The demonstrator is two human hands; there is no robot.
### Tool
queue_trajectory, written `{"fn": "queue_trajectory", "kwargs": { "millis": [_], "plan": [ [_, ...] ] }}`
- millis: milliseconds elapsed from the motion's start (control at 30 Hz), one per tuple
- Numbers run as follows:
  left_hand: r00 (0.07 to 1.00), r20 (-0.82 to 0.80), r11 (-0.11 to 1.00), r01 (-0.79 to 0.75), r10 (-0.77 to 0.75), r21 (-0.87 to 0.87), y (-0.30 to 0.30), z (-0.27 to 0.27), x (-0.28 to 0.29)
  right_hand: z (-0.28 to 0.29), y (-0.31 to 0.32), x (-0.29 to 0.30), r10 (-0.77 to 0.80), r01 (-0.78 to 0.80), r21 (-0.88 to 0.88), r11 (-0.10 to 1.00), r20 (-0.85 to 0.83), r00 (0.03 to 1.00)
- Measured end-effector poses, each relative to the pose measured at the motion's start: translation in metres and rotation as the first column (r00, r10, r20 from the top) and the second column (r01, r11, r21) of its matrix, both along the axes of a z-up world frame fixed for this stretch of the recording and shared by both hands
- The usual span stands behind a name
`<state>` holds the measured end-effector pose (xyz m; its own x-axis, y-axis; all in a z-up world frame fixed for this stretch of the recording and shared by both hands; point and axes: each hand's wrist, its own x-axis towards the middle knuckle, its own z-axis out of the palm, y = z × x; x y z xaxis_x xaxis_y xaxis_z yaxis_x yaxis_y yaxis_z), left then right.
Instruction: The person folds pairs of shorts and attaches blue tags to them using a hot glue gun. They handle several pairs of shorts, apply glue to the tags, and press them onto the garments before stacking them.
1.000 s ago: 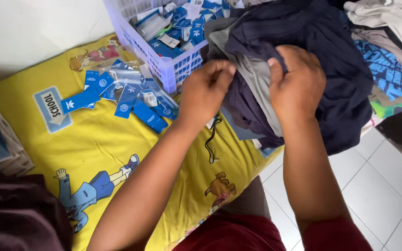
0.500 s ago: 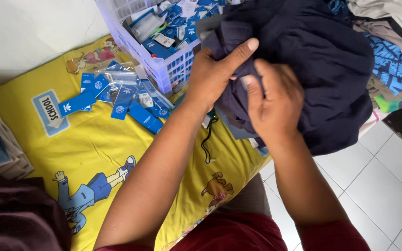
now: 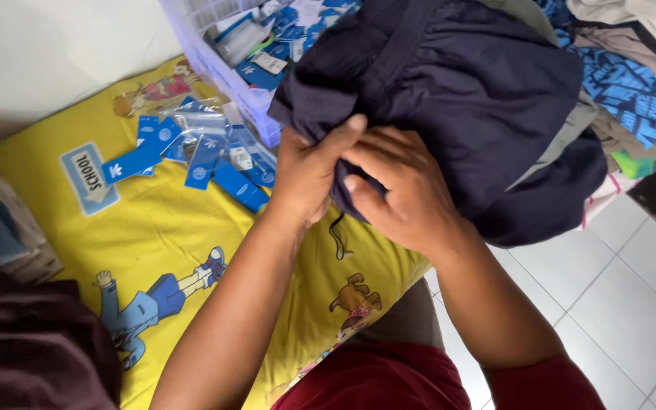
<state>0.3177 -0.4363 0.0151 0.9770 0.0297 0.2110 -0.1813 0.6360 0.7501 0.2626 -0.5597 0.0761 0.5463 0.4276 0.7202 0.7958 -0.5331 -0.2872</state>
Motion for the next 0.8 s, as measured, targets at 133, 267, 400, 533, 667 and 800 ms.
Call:
{"fn": "queue_trajectory", "kwargs": {
  "millis": [133, 267, 400, 533, 667, 800],
  "plan": [
    [0.993, -0.056, 0.995, -0.102, 0.103, 0.014, 0.025, -0.020, -0.016, 0.011, 0.002, -0.003, -0.002, 0.006, 0.064, 0.998, -0.063, 0.998],
    [0.989, -0.080, 0.970, -0.107, 0.127, 0.216, 0.073, -0.019, -0.053, 0.023, -0.006, 0.002, -0.387, 0.401, -0.126, 0.908, 0.118, 0.914],
    [0.991, -0.040, 0.925, -0.102, 0.125, 0.367, 0.116, -0.025, -0.080, 0.016, -0.013, 0.031, -0.599, 0.509, -0.420, 0.751, -0.109, 0.794],
    [0.976, -0.009, 0.709, -0.153, 0.219, 0.688, 0.134, -0.037, -0.086, -0.028, -0.004, 0.060, -0.468, 0.465, -0.395, 0.793, 0.096, 0.879],
    [0.938, 0.287, 0.446, -0.346, 0.196, 0.826, 0.132, -0.015, -0.097, -0.048, -0.003, 0.068, -0.436, 0.471, -0.276, 0.838, 0.180, 0.882],
    [0.926, 0.300, 0.245, -0.354, 0.230, 0.903, 0.124, -0.029, -0.092, -0.049, -0.007, 0.069, -0.449, 0.486, -0.186, 0.854, 0.211, 0.869]
  ]
}}
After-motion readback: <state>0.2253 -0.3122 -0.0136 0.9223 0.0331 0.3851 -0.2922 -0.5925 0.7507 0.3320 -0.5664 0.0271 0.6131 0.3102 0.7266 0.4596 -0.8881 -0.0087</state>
